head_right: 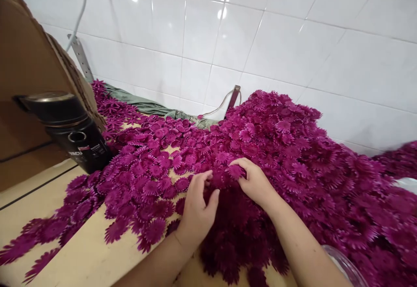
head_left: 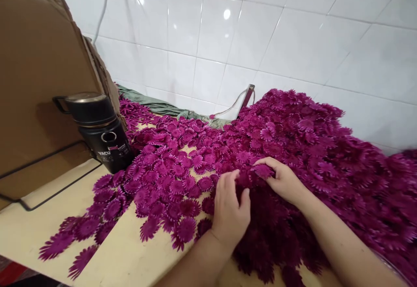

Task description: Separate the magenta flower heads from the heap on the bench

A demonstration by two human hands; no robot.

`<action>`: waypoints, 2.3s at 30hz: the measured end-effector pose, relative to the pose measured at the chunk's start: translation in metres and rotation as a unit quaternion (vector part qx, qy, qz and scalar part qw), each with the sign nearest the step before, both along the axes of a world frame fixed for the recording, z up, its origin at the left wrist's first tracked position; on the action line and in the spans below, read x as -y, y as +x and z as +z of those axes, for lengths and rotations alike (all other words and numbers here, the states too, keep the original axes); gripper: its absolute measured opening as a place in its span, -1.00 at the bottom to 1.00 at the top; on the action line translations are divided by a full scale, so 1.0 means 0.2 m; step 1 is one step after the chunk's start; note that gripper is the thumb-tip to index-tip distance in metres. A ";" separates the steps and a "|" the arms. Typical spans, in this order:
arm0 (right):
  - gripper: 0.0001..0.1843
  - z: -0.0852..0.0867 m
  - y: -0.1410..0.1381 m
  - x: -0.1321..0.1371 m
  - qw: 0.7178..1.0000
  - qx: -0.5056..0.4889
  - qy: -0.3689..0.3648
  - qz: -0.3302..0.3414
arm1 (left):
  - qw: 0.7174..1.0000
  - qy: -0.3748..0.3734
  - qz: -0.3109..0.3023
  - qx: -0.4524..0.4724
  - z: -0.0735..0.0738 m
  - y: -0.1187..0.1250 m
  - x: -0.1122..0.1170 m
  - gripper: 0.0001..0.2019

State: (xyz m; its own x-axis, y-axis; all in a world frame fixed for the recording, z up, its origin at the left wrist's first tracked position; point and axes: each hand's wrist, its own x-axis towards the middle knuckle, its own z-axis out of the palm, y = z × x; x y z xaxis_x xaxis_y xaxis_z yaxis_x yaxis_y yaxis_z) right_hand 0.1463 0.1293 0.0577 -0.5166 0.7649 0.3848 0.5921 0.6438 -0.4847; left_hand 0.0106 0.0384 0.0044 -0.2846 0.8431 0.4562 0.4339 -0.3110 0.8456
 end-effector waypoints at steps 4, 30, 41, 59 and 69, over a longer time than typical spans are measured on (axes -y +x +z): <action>-0.88 0.03 -0.04 0.06 0.998 -0.036 -0.041 0.021 | 0.997 -0.048 -0.017 0.061 -0.01 -0.04 -0.07 -0.68; -0.52 0.14 0.18 0.10 0.980 0.108 0.128 -0.107 | 0.996 -0.036 -0.079 -0.001 0.02 -0.01 -0.03 -0.82; -0.71 0.15 0.02 0.45 0.991 -0.060 0.032 -0.112 | 0.987 -0.002 -0.010 -0.162 0.16 -0.03 0.03 -0.81; -0.79 -0.08 0.07 0.53 0.934 -0.267 -0.157 -0.179 | 0.939 -0.103 -0.137 -0.299 0.15 0.13 0.12 -0.58; -0.68 -0.08 0.08 0.55 0.949 -0.189 -0.131 -0.214 | 0.977 0.010 -0.128 -0.171 0.16 0.08 0.13 -0.81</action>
